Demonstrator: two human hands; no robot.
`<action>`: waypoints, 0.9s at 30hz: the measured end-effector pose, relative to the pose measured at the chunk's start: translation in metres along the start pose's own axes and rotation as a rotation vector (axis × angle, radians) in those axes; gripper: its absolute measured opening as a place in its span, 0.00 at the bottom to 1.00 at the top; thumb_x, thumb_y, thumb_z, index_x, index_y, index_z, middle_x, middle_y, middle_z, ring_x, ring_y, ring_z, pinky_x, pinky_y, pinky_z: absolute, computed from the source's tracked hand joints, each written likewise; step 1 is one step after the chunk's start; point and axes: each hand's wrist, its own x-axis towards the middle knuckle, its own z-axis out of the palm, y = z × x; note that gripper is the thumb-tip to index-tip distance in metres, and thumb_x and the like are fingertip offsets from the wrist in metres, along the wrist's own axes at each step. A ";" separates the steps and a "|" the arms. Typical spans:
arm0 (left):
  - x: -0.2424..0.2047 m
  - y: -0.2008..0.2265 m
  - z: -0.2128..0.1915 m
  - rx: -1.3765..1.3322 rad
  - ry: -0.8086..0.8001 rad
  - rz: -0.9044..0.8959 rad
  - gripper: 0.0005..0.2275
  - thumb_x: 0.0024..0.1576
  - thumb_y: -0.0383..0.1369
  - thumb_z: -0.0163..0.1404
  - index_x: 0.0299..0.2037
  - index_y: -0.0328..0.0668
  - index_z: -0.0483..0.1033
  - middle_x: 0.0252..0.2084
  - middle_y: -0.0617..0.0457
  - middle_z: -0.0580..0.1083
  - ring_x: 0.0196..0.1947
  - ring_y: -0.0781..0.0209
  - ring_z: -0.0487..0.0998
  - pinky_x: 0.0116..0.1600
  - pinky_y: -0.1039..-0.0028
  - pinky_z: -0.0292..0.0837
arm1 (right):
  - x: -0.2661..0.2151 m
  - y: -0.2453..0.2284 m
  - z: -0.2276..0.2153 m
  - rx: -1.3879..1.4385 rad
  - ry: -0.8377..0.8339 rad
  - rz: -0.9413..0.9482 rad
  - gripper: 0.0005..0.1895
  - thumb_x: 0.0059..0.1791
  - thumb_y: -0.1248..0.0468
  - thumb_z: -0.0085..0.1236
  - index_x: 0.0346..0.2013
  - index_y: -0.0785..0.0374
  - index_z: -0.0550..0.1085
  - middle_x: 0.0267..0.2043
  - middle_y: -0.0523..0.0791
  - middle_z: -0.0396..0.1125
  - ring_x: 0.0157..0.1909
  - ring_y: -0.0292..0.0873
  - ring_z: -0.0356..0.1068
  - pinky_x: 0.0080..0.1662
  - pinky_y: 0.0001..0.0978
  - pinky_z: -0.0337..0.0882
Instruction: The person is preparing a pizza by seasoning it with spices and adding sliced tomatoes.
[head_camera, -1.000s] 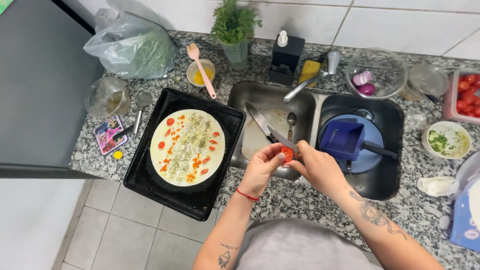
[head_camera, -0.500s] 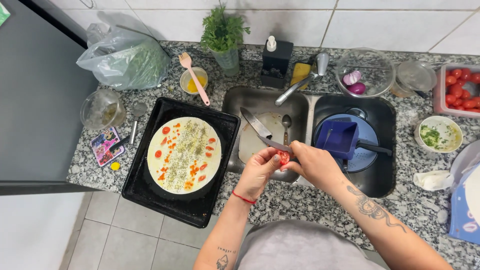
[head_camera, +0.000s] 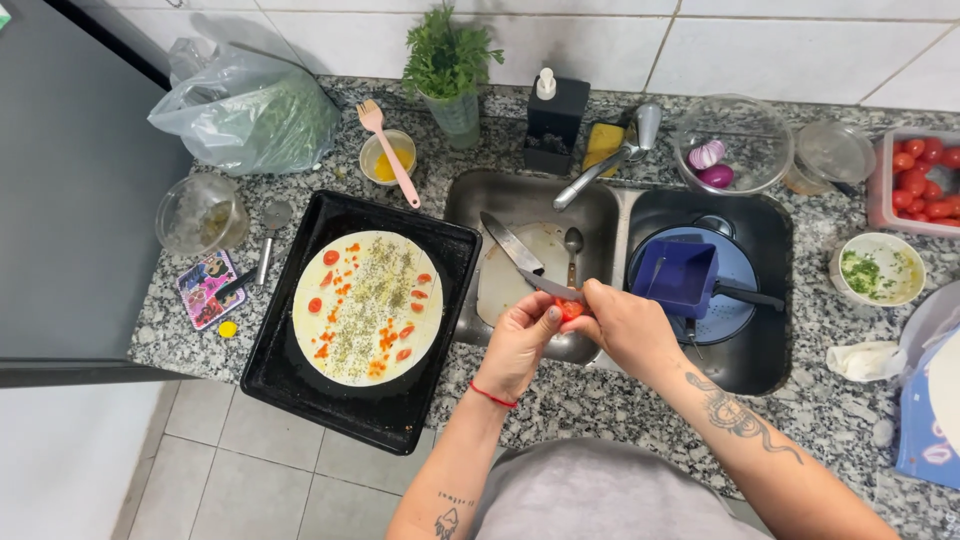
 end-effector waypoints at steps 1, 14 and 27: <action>0.001 0.000 0.000 -0.024 0.004 0.007 0.13 0.62 0.32 0.55 0.55 0.34 0.76 0.50 0.51 0.79 0.51 0.65 0.77 0.61 0.73 0.71 | -0.001 0.000 0.002 -0.028 -0.018 0.096 0.24 0.46 0.44 0.59 0.32 0.61 0.65 0.24 0.47 0.67 0.28 0.54 0.71 0.27 0.45 0.67; 0.012 -0.030 -0.020 -0.076 0.097 0.122 0.11 0.62 0.29 0.58 0.52 0.33 0.77 0.46 0.52 0.79 0.46 0.65 0.78 0.56 0.75 0.72 | 0.004 -0.012 0.005 0.391 -0.084 0.149 0.16 0.56 0.53 0.46 0.46 0.62 0.73 0.26 0.51 0.70 0.28 0.53 0.72 0.29 0.41 0.68; 0.014 -0.033 -0.021 0.123 0.043 0.130 0.14 0.69 0.32 0.48 0.63 0.37 0.73 0.61 0.47 0.74 0.61 0.63 0.73 0.69 0.70 0.67 | -0.011 0.032 0.052 1.276 -0.381 0.881 0.29 0.56 0.40 0.39 0.18 0.54 0.56 0.15 0.36 0.47 0.17 0.32 0.41 0.20 0.29 0.40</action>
